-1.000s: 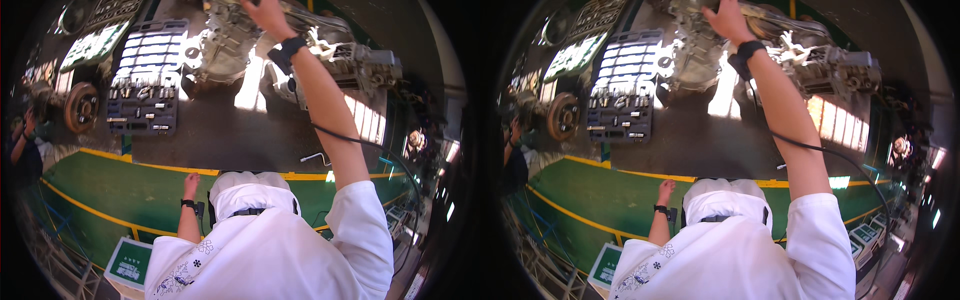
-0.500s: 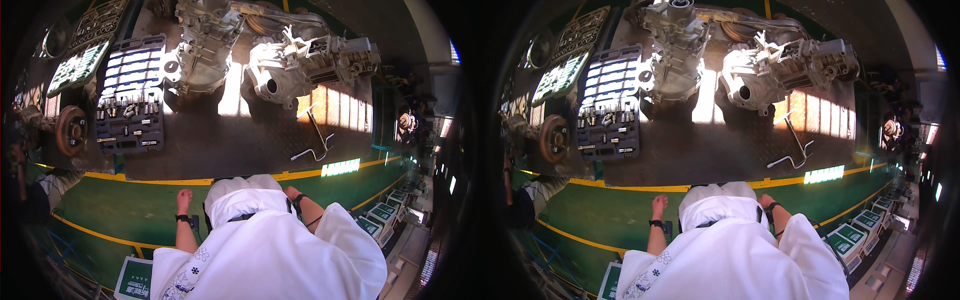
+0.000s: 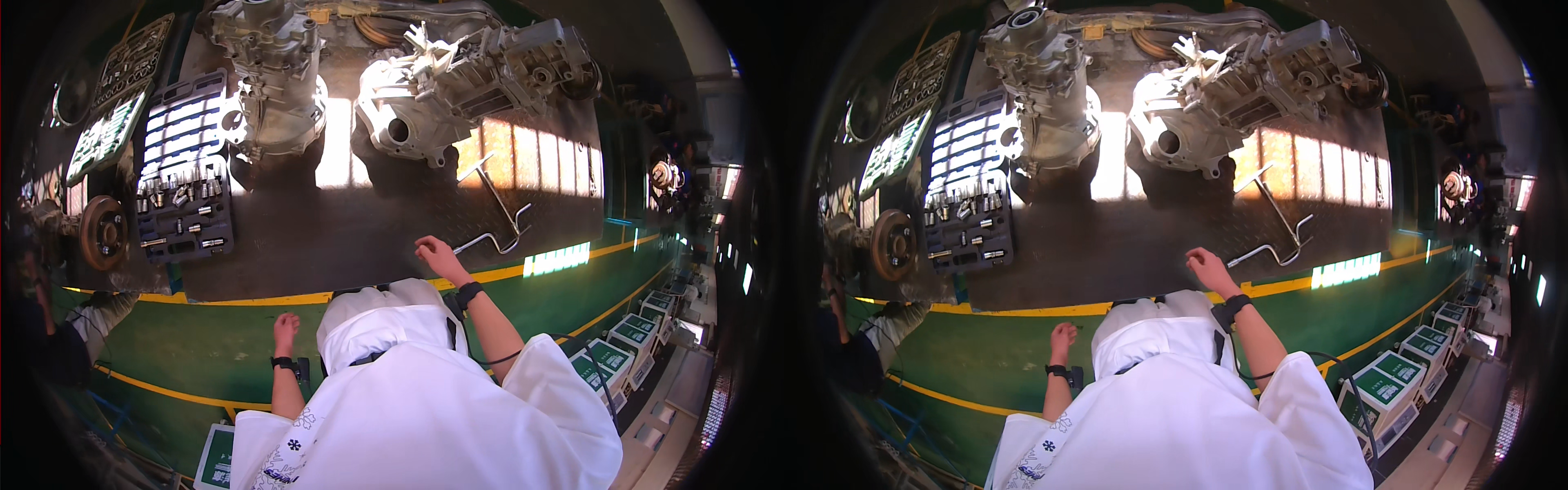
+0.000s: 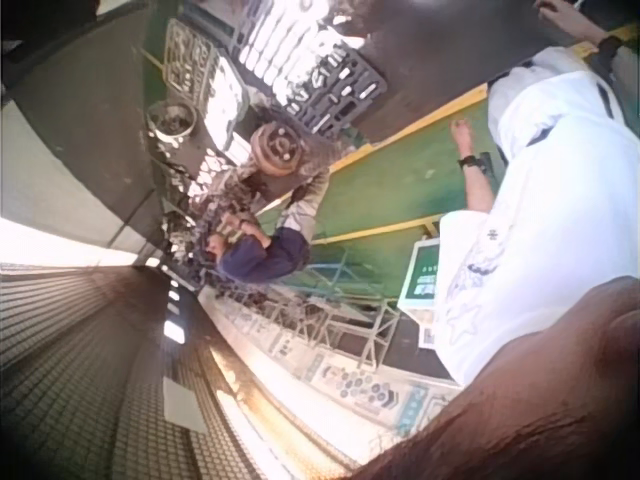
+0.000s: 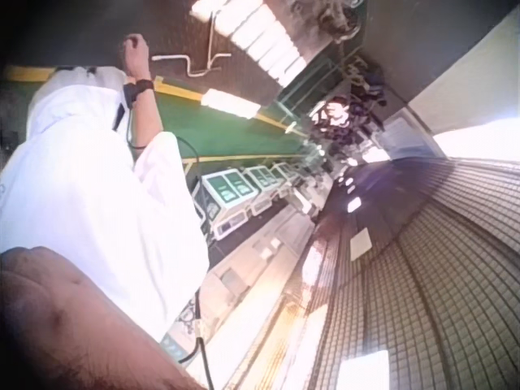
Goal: The person handles a metal mechanical housing and uses a speed handle with a socket to loosen and remove a bolt. They then set the tool down, pick up another part, and select a different socket from a tool case to attach to the handle.
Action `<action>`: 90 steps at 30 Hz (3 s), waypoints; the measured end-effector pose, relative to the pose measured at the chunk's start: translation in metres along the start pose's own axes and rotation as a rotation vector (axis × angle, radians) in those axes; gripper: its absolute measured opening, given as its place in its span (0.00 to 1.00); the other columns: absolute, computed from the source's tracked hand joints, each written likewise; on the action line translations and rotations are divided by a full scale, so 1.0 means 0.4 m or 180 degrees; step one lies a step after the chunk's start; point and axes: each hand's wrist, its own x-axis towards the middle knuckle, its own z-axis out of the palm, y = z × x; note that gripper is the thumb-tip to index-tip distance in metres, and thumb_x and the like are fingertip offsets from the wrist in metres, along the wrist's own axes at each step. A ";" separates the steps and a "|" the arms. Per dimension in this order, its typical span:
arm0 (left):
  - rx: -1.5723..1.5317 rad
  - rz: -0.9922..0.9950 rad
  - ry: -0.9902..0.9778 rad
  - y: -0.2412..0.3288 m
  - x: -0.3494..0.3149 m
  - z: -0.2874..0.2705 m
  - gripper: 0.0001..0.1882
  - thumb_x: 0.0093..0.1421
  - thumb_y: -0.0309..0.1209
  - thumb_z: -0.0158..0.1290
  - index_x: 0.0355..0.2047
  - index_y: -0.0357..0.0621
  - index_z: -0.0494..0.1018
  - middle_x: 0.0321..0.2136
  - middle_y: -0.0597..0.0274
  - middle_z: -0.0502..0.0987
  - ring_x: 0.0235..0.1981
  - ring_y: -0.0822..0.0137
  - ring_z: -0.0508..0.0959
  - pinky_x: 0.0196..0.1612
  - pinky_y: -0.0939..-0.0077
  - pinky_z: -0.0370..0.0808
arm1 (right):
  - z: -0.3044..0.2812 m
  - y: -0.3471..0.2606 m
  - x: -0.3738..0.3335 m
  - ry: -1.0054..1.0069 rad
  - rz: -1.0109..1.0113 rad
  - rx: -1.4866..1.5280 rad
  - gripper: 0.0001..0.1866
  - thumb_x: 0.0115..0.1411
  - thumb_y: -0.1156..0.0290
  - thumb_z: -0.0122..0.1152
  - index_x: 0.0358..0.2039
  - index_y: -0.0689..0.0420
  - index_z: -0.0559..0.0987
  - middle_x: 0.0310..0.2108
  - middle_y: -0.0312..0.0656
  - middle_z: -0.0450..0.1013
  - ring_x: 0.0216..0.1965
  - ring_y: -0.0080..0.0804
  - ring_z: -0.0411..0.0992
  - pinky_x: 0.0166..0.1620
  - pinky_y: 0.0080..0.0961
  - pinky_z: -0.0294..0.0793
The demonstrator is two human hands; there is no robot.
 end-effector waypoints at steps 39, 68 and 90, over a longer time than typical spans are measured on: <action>0.3116 0.1388 -0.0644 0.443 -0.246 0.865 0.15 0.62 0.32 0.49 0.47 0.40 0.75 0.38 0.52 0.82 0.41 0.63 0.81 0.46 0.70 0.76 | -0.959 -0.389 0.276 0.2282 -0.3336 0.1624 0.32 0.54 0.60 0.71 0.57 0.55 0.70 0.47 0.46 0.72 0.49 0.37 0.72 0.51 0.34 0.72; 0.1758 0.1385 0.0125 0.521 -0.091 0.831 0.16 0.64 0.30 0.49 0.51 0.37 0.72 0.45 0.52 0.79 0.47 0.62 0.79 0.52 0.71 0.74 | -1.030 -0.595 0.232 0.2658 -0.3588 0.0156 0.18 0.44 0.72 0.70 0.39 0.59 0.80 0.37 0.41 0.76 0.35 0.33 0.78 0.42 0.25 0.76; 0.0600 0.1836 0.0792 1.010 0.152 1.141 0.30 0.55 0.36 0.63 0.50 0.25 0.67 0.40 0.50 0.76 0.39 0.68 0.74 0.41 0.71 0.72 | -1.032 -0.567 0.186 0.2750 -0.3020 -0.0098 0.25 0.40 0.70 0.69 0.41 0.66 0.78 0.41 0.48 0.73 0.40 0.37 0.73 0.46 0.27 0.71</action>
